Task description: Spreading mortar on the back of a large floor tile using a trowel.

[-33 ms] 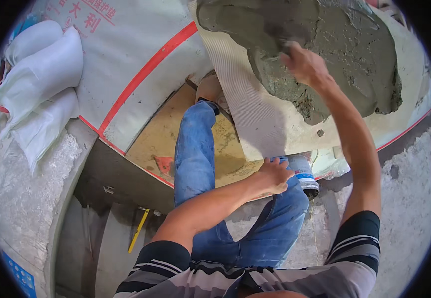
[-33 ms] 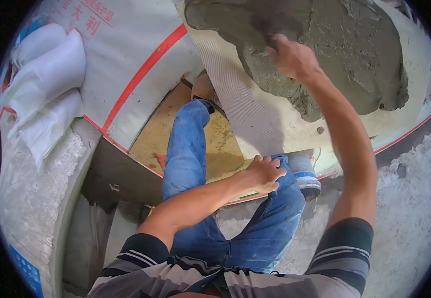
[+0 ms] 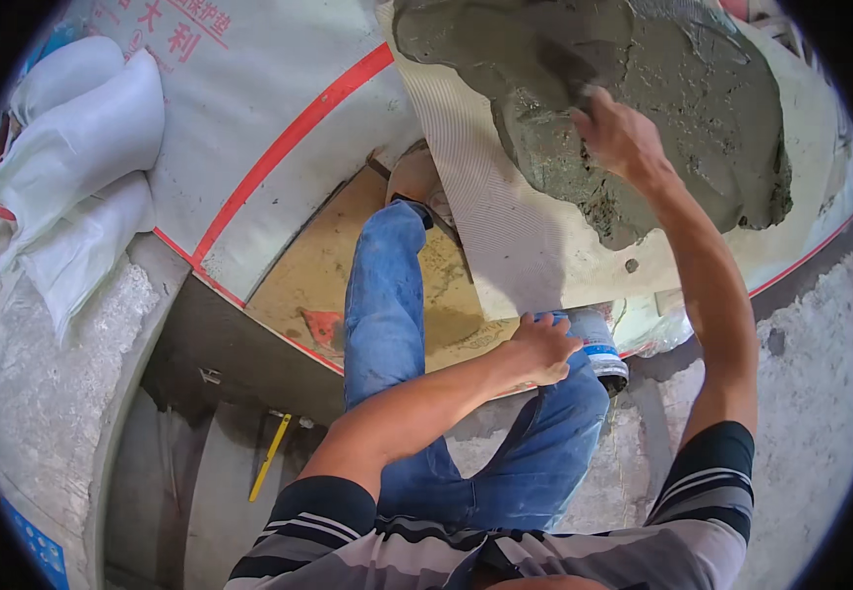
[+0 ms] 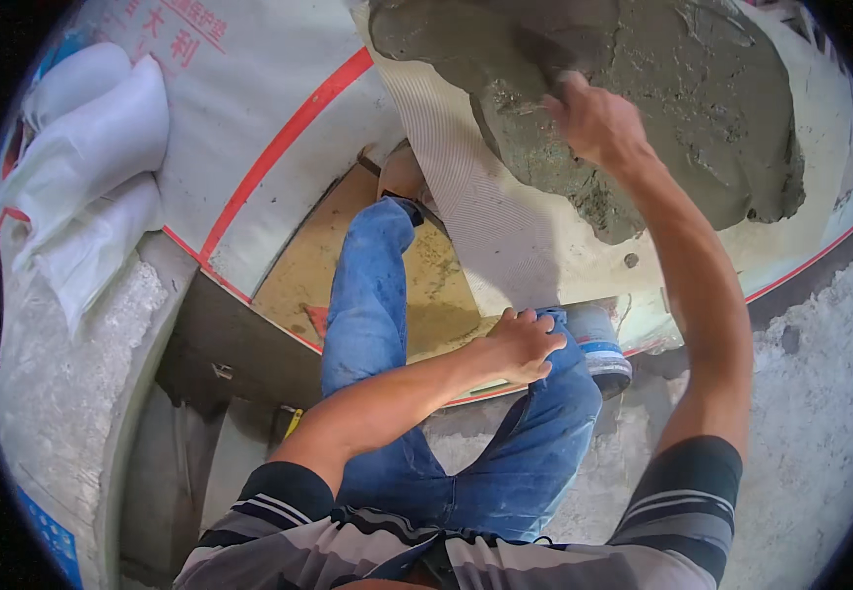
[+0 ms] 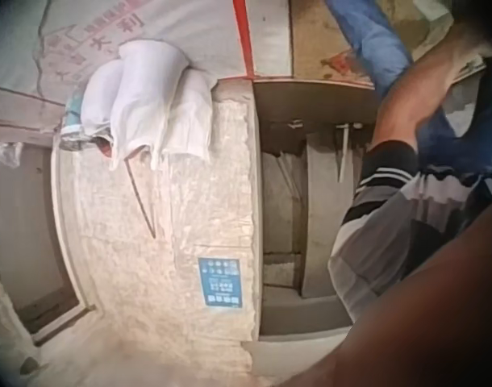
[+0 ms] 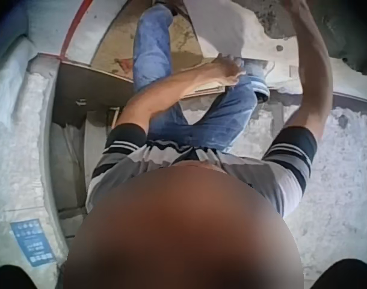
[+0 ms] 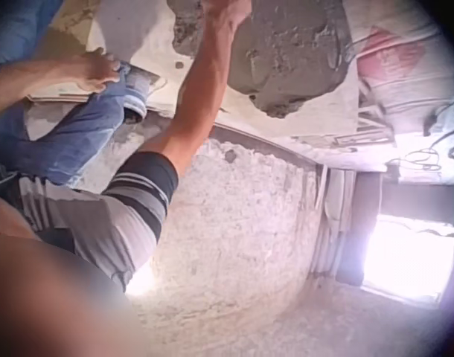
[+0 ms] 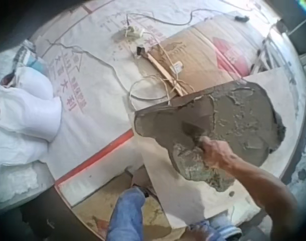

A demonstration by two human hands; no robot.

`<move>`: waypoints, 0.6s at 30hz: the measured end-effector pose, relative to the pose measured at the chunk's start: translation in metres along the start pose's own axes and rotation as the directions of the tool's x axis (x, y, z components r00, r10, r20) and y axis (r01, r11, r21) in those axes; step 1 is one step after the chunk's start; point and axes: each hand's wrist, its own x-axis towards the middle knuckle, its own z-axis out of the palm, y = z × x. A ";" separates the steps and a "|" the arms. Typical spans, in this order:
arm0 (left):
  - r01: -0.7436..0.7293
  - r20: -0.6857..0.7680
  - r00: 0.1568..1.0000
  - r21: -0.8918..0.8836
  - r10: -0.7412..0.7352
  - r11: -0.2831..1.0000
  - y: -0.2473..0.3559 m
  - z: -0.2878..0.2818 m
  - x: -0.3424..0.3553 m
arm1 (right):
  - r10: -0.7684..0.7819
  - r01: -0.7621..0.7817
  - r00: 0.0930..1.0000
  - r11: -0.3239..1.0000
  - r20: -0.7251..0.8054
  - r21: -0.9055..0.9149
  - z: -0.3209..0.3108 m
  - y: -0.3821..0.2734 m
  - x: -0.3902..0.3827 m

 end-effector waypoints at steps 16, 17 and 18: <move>-0.002 -0.054 0.998 -0.294 -0.014 0.956 -0.010 -0.026 -0.031 | -0.123 0.087 0.957 0.985 -0.261 -0.148 -0.016 -0.079 0.103; -0.008 -0.065 0.998 -0.289 -0.011 0.957 -0.011 -0.026 -0.033 | -0.205 0.168 0.950 0.971 -0.237 -0.168 -0.016 -0.074 0.097; -0.013 -0.069 0.998 -0.288 -0.007 0.957 -0.010 -0.027 -0.036 | -0.280 0.245 0.937 0.952 -0.207 -0.183 -0.016 -0.070 0.089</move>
